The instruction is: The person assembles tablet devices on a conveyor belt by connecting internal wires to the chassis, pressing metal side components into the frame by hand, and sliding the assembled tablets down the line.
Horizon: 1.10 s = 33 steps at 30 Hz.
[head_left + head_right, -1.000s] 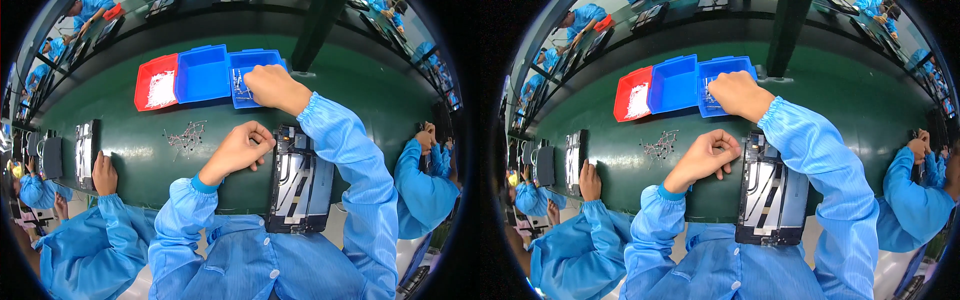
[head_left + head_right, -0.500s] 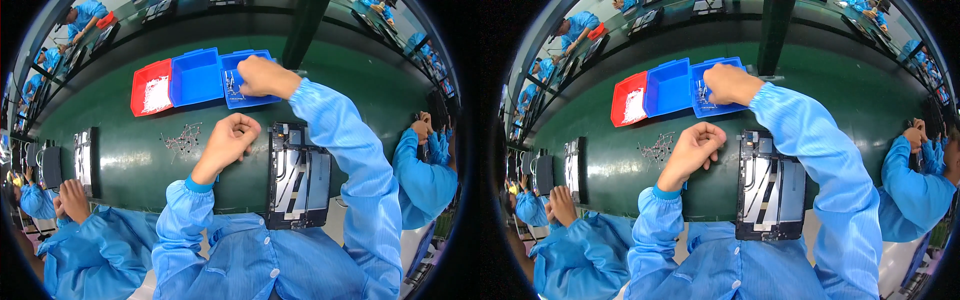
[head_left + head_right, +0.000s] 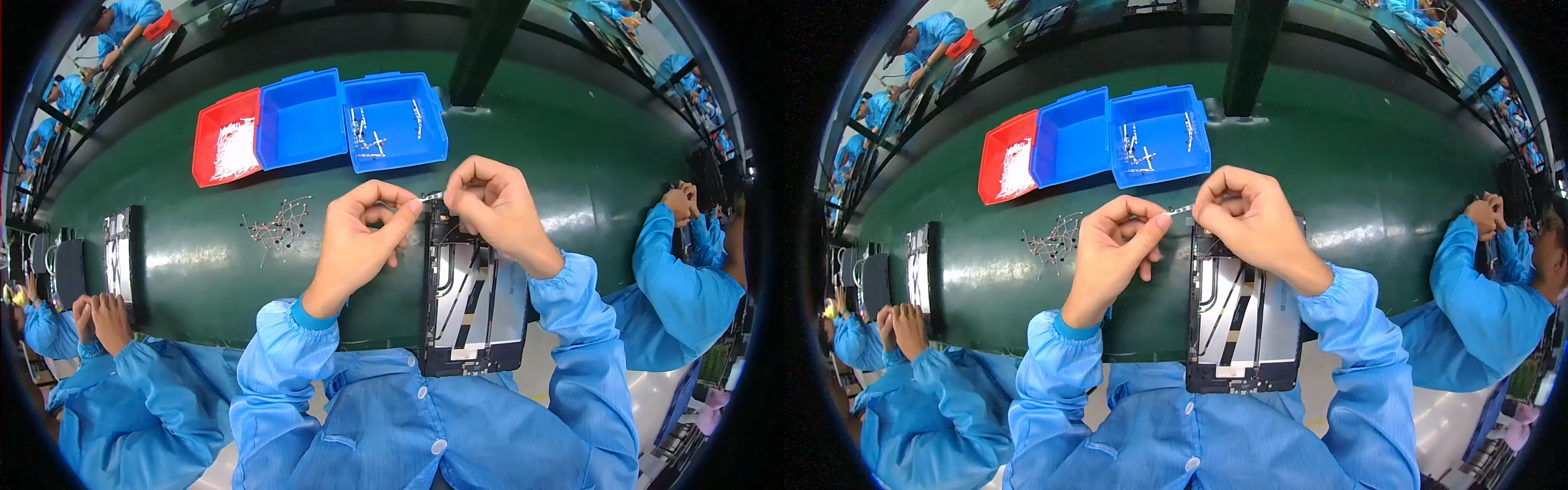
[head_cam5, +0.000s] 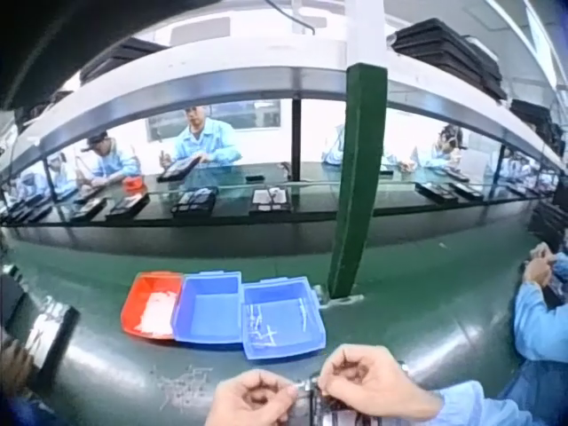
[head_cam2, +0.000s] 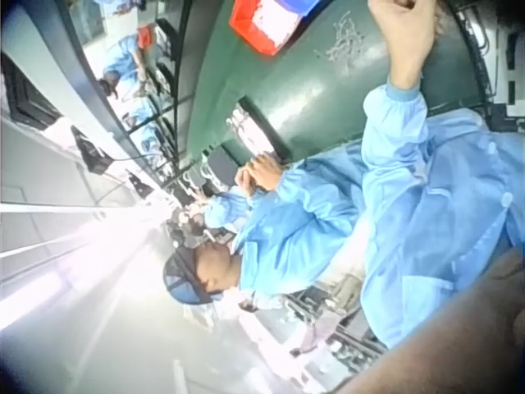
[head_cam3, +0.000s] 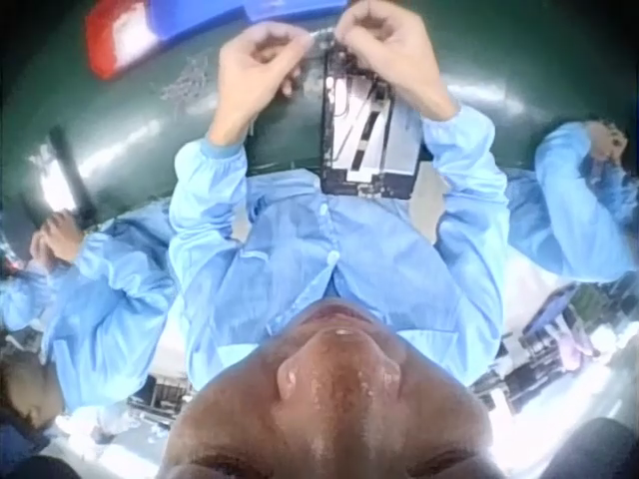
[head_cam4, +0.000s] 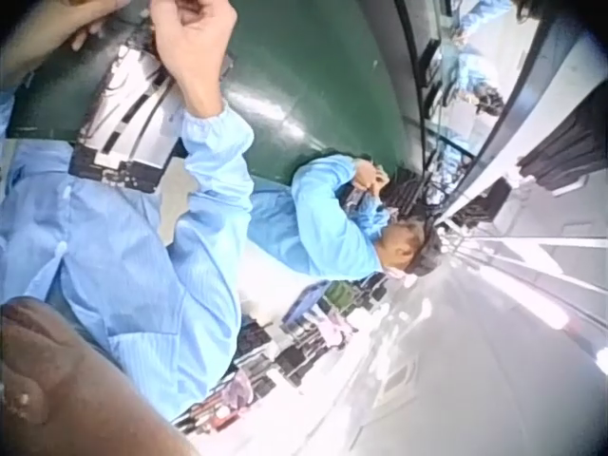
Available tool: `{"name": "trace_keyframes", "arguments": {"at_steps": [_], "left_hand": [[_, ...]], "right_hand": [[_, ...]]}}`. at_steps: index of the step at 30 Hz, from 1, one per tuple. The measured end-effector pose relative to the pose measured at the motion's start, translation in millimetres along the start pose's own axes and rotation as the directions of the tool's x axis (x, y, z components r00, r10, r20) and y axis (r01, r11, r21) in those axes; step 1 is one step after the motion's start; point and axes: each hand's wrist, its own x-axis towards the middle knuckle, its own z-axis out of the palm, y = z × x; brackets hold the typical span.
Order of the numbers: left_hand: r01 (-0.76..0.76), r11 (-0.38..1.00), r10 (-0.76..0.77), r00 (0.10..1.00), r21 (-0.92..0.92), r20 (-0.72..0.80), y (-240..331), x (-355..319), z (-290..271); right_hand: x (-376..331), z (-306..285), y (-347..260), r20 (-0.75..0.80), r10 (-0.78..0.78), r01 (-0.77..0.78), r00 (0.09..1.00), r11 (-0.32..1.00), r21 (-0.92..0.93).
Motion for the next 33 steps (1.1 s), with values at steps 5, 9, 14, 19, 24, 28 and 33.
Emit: {"name": "trace_keyframes", "arguments": {"at_steps": [5,9,14,19,24,28,33], "left_hand": [[-0.108,0.982,0.109,0.994,0.157,0.007,-6,2,4],[-0.096,0.975,0.092,0.995,0.202,0.027,-4,1,2],[0.072,0.997,-0.072,0.993,0.000,0.096,0,4,-4],[0.079,0.997,-0.081,0.991,0.024,0.109,1,5,-5],[0.115,0.993,-0.114,0.980,0.007,0.166,2,8,-12],[0.156,0.988,-0.150,0.965,-0.010,0.215,8,7,-17],[0.042,0.994,-0.042,0.999,0.103,-0.010,9,6,-15]], "right_hand": [[-5,-6,-1,0.009,-0.175,0.169,0.985,0.936,-0.308],[-2,-3,4,0.106,-0.255,0.276,0.961,0.879,-0.389],[-2,-6,10,0.038,-0.103,0.108,0.994,0.983,-0.146],[-5,-5,6,0.040,-0.074,0.081,0.996,0.975,-0.207],[-6,-6,-2,0.098,-0.070,0.097,0.993,0.947,-0.307],[-3,-4,2,0.155,-0.238,0.275,0.959,0.916,-0.293],[-7,-4,4,0.068,-0.338,0.344,0.939,0.912,-0.224]]}}
